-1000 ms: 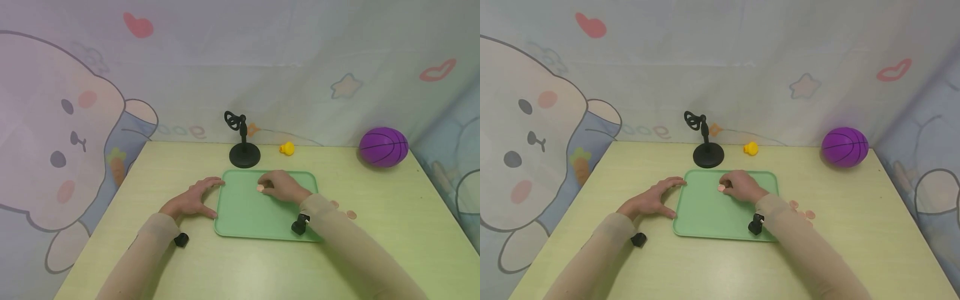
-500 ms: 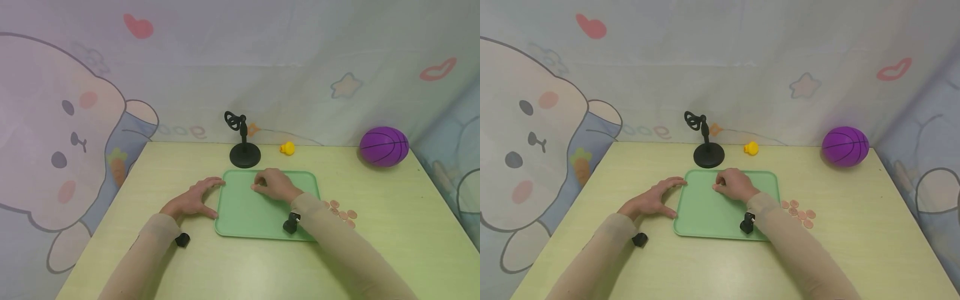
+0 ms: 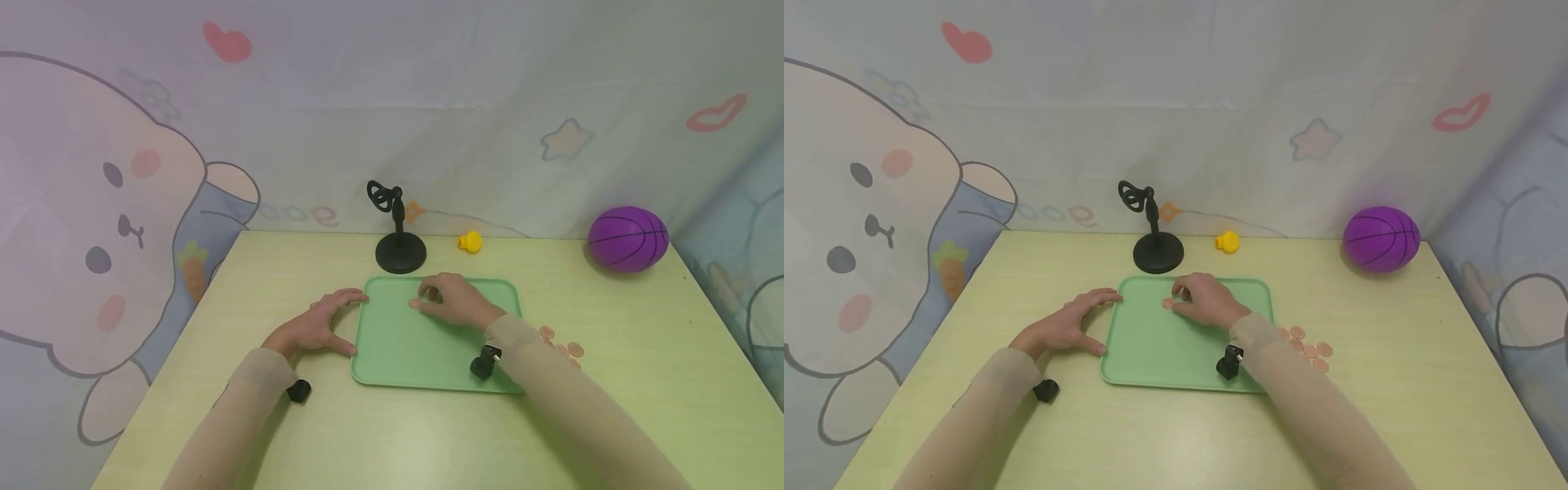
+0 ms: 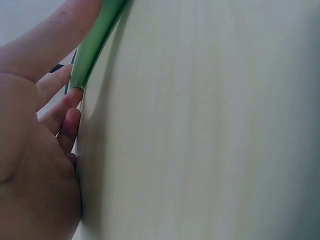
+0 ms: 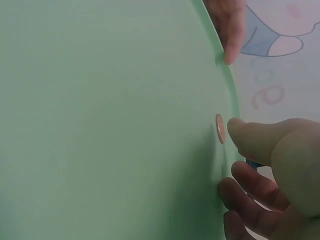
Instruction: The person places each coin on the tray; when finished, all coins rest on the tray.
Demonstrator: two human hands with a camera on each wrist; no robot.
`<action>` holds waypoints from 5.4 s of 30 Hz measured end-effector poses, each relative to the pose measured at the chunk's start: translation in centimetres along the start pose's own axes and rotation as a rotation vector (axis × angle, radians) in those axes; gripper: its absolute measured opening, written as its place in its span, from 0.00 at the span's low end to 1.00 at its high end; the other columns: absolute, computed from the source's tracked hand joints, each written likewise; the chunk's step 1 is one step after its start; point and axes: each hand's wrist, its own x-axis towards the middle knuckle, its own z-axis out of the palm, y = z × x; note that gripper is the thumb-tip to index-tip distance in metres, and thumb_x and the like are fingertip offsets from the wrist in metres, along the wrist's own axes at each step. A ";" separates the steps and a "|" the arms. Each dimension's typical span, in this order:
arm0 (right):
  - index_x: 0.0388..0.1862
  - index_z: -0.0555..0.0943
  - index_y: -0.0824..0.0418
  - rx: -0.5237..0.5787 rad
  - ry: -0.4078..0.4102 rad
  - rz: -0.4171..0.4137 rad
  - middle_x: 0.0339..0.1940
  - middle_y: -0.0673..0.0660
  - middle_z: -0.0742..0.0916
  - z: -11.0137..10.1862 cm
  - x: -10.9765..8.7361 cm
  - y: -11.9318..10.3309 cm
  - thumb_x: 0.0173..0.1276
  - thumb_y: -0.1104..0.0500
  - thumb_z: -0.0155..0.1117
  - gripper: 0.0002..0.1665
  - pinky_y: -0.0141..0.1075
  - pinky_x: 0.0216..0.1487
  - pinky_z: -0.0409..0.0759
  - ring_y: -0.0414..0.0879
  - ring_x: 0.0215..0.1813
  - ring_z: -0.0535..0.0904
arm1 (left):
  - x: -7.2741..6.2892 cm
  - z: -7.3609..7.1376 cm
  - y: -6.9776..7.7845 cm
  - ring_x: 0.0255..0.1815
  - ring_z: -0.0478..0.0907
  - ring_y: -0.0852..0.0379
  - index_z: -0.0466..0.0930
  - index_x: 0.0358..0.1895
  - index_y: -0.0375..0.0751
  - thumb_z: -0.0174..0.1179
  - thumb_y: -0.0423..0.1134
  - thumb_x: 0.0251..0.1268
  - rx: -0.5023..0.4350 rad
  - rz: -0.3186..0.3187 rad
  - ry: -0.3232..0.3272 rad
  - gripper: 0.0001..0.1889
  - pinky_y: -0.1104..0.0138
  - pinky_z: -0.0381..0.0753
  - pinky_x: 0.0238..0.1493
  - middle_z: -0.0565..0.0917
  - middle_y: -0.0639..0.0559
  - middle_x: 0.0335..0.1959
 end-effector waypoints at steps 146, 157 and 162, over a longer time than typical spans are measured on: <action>0.51 0.86 0.69 0.065 -0.106 0.073 0.36 0.51 0.89 -10.1 -16.3 11.2 0.65 0.74 0.68 0.15 0.32 0.36 0.81 0.38 0.29 0.84 | -0.1 -0.3 0.1 0.85 0.48 0.41 0.65 0.80 0.60 0.85 0.54 0.45 -0.009 -0.010 -0.018 0.55 0.36 0.42 0.80 0.57 0.52 0.85; 0.52 0.86 0.63 -0.001 -0.014 0.016 0.43 0.54 0.85 -9.9 -15.9 11.0 0.69 0.67 0.73 0.14 0.35 0.40 0.84 0.43 0.42 0.86 | -0.1 -0.3 0.1 0.85 0.49 0.40 0.66 0.79 0.58 0.85 0.53 0.45 -0.012 0.001 -0.009 0.54 0.35 0.42 0.79 0.58 0.51 0.84; 0.54 0.86 0.64 -0.035 0.041 -0.044 0.42 0.51 0.84 -9.6 -15.6 10.5 0.69 0.67 0.74 0.15 0.36 0.42 0.85 0.45 0.42 0.85 | -0.1 -0.2 0.0 0.85 0.48 0.40 0.66 0.79 0.59 0.85 0.53 0.46 -0.012 -0.004 -0.009 0.53 0.34 0.42 0.79 0.58 0.51 0.85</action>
